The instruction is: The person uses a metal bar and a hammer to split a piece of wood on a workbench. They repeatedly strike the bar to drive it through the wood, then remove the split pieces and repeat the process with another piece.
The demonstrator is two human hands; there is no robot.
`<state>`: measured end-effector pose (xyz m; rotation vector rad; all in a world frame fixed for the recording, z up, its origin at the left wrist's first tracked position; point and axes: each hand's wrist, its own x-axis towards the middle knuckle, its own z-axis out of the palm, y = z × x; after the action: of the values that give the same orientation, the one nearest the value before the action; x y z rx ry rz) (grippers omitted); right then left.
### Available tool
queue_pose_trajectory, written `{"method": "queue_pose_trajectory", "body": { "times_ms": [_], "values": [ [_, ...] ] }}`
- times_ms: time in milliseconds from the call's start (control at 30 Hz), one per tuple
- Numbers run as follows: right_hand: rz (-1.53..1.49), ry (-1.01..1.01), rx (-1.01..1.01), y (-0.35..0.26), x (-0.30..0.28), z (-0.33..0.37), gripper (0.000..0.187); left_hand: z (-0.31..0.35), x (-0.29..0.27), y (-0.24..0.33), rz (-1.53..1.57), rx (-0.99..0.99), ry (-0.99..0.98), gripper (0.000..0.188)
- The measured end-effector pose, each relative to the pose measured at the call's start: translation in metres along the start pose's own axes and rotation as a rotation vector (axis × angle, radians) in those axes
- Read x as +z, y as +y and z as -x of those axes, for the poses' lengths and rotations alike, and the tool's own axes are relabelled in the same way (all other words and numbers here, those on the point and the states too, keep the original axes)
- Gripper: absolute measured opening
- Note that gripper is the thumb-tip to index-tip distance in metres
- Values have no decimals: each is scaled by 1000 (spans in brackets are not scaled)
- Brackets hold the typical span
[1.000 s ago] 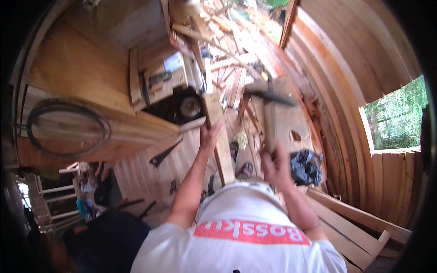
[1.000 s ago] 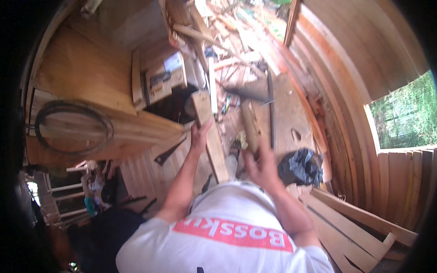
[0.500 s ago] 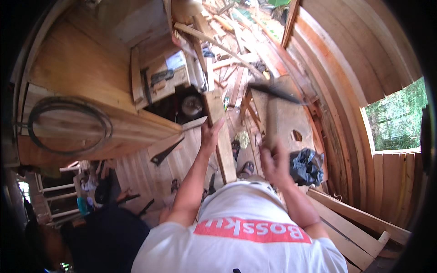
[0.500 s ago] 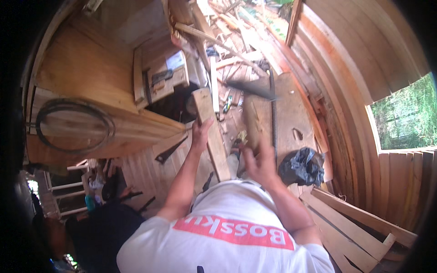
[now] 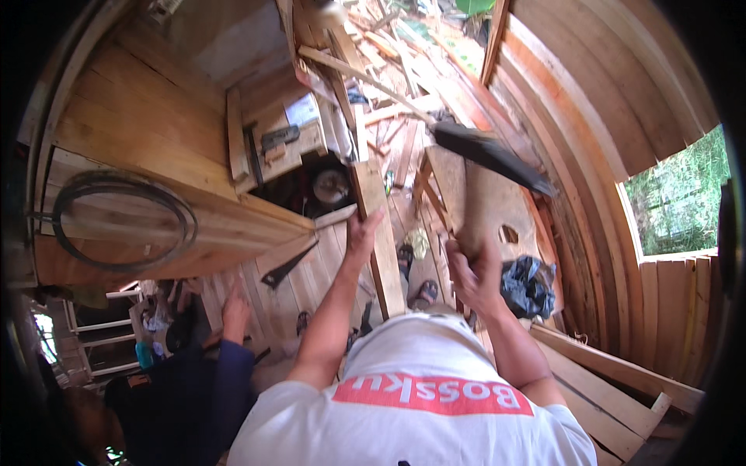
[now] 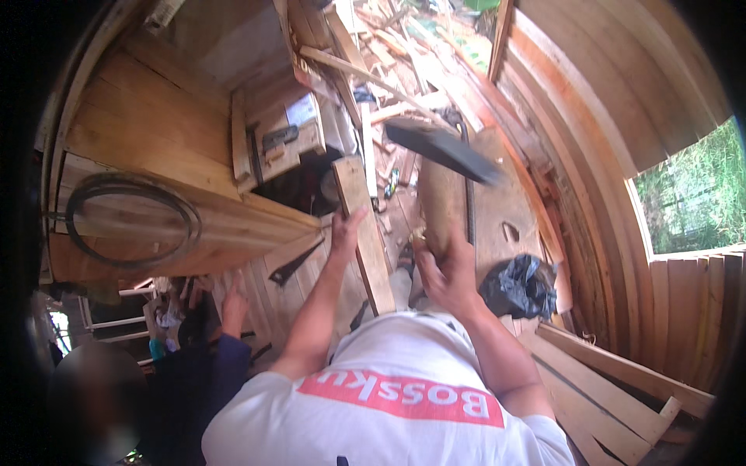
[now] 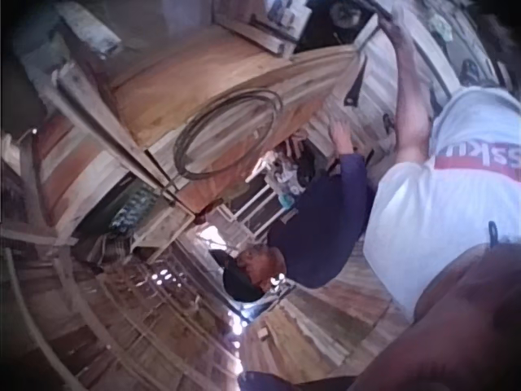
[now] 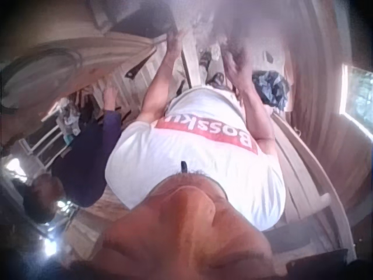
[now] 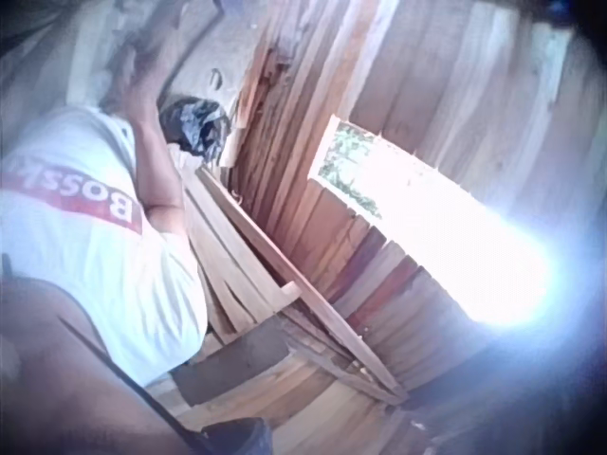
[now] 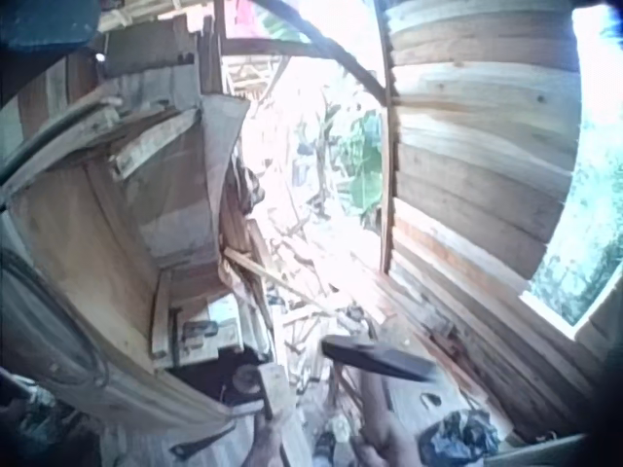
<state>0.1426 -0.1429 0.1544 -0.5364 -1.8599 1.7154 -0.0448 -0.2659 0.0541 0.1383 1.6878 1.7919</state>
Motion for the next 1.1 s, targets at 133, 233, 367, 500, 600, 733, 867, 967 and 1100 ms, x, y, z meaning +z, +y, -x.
{"method": "queue_pose_trajectory", "body": {
  "times_ms": [133,233,367,500,600,733,867,967,1100],
  "values": [
    [-281,120,-123,-8,18,-5,7,-8,0,-18,33,109,-40,39],
    [261,-222,163,76,20,0,12,-13,-4,-23,77,126,17,32],
    [209,-128,56,70,21,5,24,-16,-14,-10,30,181,23,34],
    [-196,77,-48,11,15,-2,8,-1,-14,-18,65,21,20,35],
    [-316,219,-363,44,40,-7,11,-4,-7,-11,59,126,-25,32],
    [431,-266,69,63,26,2,25,-21,-19,-26,145,144,57,27],
    [192,-147,73,37,12,-3,28,-10,-21,-17,215,99,90,28],
    [-213,2,-118,21,18,-11,5,-18,-22,-23,115,134,54,30],
    [-109,-216,4,66,25,-11,9,-6,-7,-9,148,106,-42,32]
  ]
}}
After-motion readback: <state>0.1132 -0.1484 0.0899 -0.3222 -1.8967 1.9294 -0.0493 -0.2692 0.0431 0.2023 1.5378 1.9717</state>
